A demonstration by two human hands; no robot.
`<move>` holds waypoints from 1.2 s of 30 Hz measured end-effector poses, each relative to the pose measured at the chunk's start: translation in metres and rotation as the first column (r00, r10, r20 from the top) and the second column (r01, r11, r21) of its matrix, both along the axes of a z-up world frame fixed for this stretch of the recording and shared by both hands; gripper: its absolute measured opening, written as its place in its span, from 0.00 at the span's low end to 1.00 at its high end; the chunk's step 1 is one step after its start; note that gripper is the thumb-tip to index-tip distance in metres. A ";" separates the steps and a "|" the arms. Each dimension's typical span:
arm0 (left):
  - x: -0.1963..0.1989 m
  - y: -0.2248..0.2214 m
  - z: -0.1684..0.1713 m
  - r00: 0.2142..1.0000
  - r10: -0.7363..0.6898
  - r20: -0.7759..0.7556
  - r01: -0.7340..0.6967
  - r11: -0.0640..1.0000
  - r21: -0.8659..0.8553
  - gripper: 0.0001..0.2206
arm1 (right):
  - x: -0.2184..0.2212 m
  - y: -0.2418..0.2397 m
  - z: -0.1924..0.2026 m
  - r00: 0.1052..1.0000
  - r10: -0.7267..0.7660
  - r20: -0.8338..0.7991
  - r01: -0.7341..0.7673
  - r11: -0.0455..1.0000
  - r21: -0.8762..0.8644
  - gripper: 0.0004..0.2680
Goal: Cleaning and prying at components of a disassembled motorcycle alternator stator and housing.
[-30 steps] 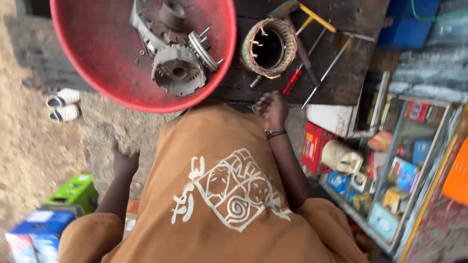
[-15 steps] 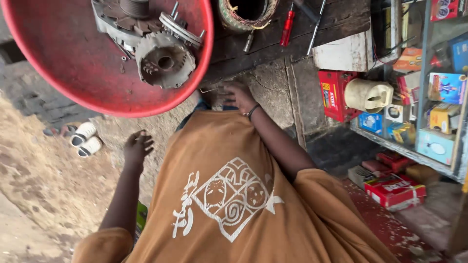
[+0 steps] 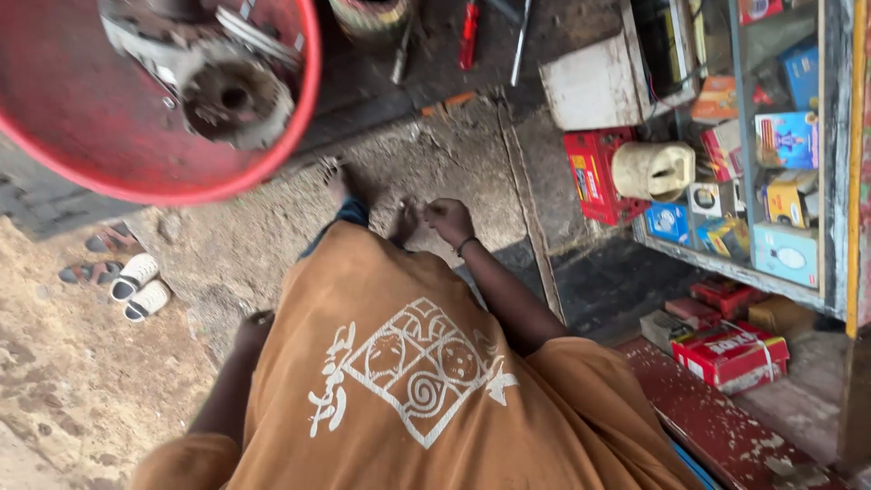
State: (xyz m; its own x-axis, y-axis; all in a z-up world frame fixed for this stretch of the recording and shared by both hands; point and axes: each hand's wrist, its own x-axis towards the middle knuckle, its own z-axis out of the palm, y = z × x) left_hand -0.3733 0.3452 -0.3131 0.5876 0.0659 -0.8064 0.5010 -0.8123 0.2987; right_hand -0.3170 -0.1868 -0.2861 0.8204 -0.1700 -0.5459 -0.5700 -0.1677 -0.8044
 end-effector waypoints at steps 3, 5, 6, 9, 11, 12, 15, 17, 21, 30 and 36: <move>0.024 -0.033 0.036 0.924 0.317 -0.213 -0.308 0.948 0.073 0.22 | -0.043 -0.023 0.012 0.972 -0.153 -0.181 0.151 0.988 -0.023 0.04; 0.033 -0.043 0.028 0.849 0.517 -0.113 -0.529 0.821 -0.215 0.19 | -0.083 -0.042 0.005 0.889 -0.318 -0.330 0.338 0.941 0.004 0.08; 0.045 -0.062 0.045 0.841 0.530 -0.112 -0.541 0.814 -0.210 0.19 | -0.108 -0.051 -0.006 0.893 -0.304 -0.333 0.325 0.946 0.007 0.08; 0.060 -0.104 0.080 0.764 0.634 -0.123 -0.635 0.702 -0.322 0.18 | -0.166 -0.069 -0.022 0.891 -0.277 -0.361 0.253 0.961 -0.113 0.05; 0.048 -0.109 0.082 0.748 0.659 -0.076 -0.606 0.632 -0.482 0.16 | -0.175 -0.070 -0.016 0.860 -0.333 -0.387 0.251 0.936 -0.247 0.17; 0.037 -0.116 0.101 0.700 0.712 -0.055 -0.648 0.600 -0.469 0.16 | -0.180 -0.079 -0.034 0.883 -0.261 -0.390 0.185 0.957 -0.222 0.17; -0.001 -0.116 0.129 0.833 0.521 0.185 -0.482 0.849 -0.217 0.16 | -0.173 -0.094 -0.076 0.844 -0.142 -0.518 0.144 0.989 -0.037 0.26; -0.035 -0.101 0.105 0.870 0.465 0.163 -0.451 0.885 -0.119 0.20 | -0.135 -0.093 -0.085 0.858 -0.124 -0.499 0.115 0.992 -0.050 0.26; -0.133 -0.048 0.066 0.731 0.679 0.071 -0.671 0.734 -0.109 0.21 | -0.014 -0.034 -0.015 0.916 0.150 -0.373 -0.235 0.953 -0.194 0.23; -0.307 -0.048 0.094 0.269 0.963 0.033 -0.958 0.271 -0.095 0.18 | 0.158 0.104 0.073 0.469 0.766 0.440 -0.481 0.639 -0.600 0.16; -0.337 -0.090 0.104 0.139 0.989 -0.051 -0.987 0.135 -0.082 0.20 | 0.166 0.121 0.071 0.525 0.851 -0.008 -0.641 0.390 -0.661 0.31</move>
State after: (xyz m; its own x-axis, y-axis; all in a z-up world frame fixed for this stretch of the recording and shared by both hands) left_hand -0.7101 0.2553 -0.2094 0.0765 0.5400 -0.8382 0.8498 0.4044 0.3381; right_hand -0.1508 -0.0654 -0.2152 0.8452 0.4398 -0.3038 0.2583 -0.8336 -0.4882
